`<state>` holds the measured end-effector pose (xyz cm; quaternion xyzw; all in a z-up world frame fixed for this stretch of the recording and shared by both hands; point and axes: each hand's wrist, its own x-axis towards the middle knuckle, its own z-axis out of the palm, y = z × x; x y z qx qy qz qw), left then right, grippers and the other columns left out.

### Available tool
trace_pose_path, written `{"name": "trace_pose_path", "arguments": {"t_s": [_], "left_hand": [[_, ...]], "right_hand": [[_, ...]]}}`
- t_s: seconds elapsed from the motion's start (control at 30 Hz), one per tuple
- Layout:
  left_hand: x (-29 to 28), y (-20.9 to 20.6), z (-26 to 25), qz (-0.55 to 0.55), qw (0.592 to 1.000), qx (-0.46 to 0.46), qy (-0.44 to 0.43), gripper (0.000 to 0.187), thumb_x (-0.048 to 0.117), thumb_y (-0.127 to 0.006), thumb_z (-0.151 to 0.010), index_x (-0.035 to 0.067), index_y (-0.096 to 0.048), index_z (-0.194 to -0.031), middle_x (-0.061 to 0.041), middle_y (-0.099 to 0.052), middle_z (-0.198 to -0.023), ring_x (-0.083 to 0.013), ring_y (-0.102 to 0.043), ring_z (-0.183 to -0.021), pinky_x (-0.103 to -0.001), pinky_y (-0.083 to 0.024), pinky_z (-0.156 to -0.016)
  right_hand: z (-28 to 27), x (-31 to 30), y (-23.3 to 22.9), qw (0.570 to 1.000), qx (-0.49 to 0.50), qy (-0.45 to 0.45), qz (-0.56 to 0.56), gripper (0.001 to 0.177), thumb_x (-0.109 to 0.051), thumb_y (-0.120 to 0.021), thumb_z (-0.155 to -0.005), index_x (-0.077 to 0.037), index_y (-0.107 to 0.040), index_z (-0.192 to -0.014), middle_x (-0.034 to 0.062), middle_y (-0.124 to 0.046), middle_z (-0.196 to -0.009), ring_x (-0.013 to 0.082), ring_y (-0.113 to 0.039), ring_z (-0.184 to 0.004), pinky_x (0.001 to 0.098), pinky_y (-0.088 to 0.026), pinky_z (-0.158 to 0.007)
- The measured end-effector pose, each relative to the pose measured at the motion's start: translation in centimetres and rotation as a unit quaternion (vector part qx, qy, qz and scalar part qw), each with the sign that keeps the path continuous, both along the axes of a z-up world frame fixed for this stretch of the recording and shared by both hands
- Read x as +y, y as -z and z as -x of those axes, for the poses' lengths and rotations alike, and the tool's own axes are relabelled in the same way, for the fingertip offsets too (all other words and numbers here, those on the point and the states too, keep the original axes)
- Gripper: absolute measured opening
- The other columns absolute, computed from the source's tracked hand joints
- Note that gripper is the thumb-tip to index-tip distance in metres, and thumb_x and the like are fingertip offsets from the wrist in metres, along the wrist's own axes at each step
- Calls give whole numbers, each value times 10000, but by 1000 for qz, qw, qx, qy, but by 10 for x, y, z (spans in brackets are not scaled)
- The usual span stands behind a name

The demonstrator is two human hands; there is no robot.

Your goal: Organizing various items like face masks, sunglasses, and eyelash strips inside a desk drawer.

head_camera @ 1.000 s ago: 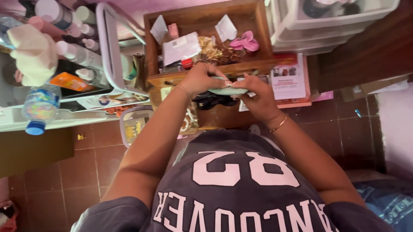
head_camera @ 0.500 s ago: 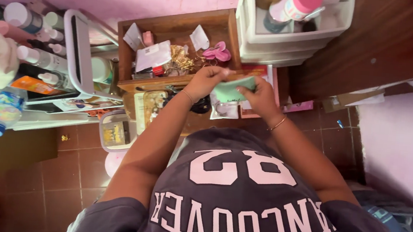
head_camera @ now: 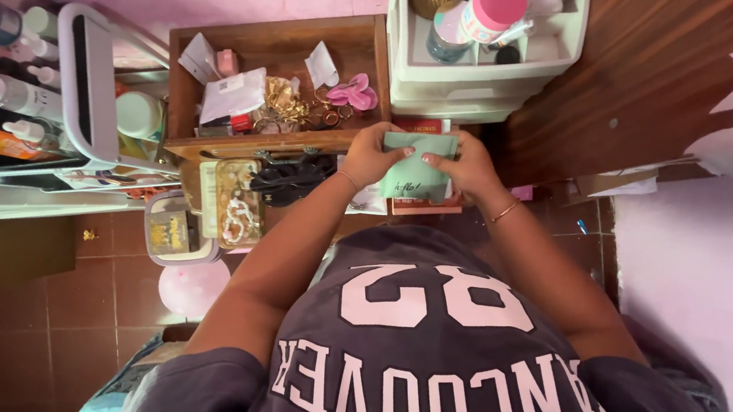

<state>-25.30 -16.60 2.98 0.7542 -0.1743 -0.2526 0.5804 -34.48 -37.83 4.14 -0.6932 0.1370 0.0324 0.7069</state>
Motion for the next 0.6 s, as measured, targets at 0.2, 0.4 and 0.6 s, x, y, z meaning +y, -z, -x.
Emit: {"name": "trace_pose_path", "arguments": {"t_s": [0.2,0.4,0.6], "left_hand": [[-21,28,23,-118,989,-84,-37,443,296,-918,-729,58,-686,-1022,-165,-750,-896,-273,-738,-808,-391,-579,-750],[-27,14,20,-167,977,-119,-54,614,390,-889,-773,62,-577,-1188,-200,-731,-913,-376,-713,-831,-475,-563,-738],[-24,-2,26,-318,903,-282,65,802,385,-788,-832,97,-424,-1486,-154,-659,-1085,-351,-646,-999,-473,-533,-823]], "right_hand": [[5,-32,66,990,121,-45,58,328,-156,-833,-865,31,-650,-1062,122,-690,-882,197,-605,-722,356,-500,-620],[-9,-47,77,986,2,-35,165,371,-171,-878,-837,18,-641,-1050,83,-715,-930,148,-662,-837,318,-562,-734],[-44,-55,112,995,47,-8,82,347,-187,-872,-827,16,-669,-1022,72,-737,-957,149,-685,-853,330,-570,-757]]}}
